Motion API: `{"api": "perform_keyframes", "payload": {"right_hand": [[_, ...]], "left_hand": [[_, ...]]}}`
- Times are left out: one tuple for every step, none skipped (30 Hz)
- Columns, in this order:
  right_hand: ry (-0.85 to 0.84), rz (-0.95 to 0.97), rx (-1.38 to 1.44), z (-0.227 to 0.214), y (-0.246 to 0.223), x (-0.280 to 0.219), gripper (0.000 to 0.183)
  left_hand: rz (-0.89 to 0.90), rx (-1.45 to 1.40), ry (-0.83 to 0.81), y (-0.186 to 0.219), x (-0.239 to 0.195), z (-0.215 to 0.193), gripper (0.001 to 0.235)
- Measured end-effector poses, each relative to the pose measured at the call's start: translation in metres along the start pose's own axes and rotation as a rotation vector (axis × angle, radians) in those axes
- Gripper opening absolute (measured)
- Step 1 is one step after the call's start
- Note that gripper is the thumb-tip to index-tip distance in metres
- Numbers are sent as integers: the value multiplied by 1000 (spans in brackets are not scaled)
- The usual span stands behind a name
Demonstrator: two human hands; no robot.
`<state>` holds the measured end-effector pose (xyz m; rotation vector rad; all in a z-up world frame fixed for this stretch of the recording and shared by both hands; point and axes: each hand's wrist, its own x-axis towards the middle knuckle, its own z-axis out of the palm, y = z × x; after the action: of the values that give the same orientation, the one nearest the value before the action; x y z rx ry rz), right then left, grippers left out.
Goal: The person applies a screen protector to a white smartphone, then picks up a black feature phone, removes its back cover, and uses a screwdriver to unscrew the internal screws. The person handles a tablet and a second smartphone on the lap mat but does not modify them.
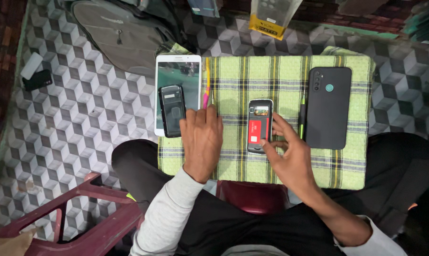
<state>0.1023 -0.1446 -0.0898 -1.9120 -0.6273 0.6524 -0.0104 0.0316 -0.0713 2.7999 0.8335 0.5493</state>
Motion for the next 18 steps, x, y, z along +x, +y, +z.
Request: {"api": "perform_keyframes", "payload": {"right_hand": [[-5, -18, 58, 0, 2, 0, 70], [-9, -37, 117, 0, 4, 0, 69], [-12, -55, 175, 0, 6, 0, 68], [-24, -41, 205, -1, 8, 1, 68], [-35, -25, 235, -2, 9, 1, 68], [-46, -10, 265, -2, 10, 2, 68], [-62, 24, 332, -3, 11, 3, 67], [-77, 58, 399, -4, 11, 3, 65], [-93, 92, 466, -5, 11, 4, 64], [-106, 63, 506, -5, 11, 4, 63], [-121, 33, 547, -6, 10, 5, 61], [-136, 2, 587, -6, 9, 5, 60], [-131, 3, 596, -6, 8, 6, 60], [-126, 3, 605, -6, 7, 6, 60], [-121, 3, 614, -5, 6, 6, 59], [-122, -4, 606, -5, 5, 6, 59], [-122, -11, 598, -5, 5, 7, 59], [-122, -19, 589, -5, 4, 7, 59]], "left_hand": [[-4, -4, -15, 0, 0, 0, 16], [2, -14, -4, 0, 0, -1, 17], [7, -24, 6, 0, 0, -1, 18], [13, -34, 17, 0, 1, -1, 20], [20, -81, 44, 0, 2, -2, 22], [26, -127, 72, 0, 3, -2, 24], [33, -173, 102, -1, 4, -3, 27], [41, -238, 119, -1, 4, -4, 30], [48, -301, 136, -1, 3, -6, 33], [55, -366, 153, -1, 2, -7, 37], [49, -393, 157, -1, 2, -8, 38], [44, -421, 161, -1, 3, -9, 39], [38, -449, 165, -1, 3, -9, 40], [15, -469, 157, 0, 3, -9, 40], [-8, -489, 149, 0, 3, -9, 40], [-31, -509, 141, 0, 3, -9, 40], [-39, -513, 139, 0, 4, -9, 39], [-47, -517, 137, 0, 4, -10, 39]]}}
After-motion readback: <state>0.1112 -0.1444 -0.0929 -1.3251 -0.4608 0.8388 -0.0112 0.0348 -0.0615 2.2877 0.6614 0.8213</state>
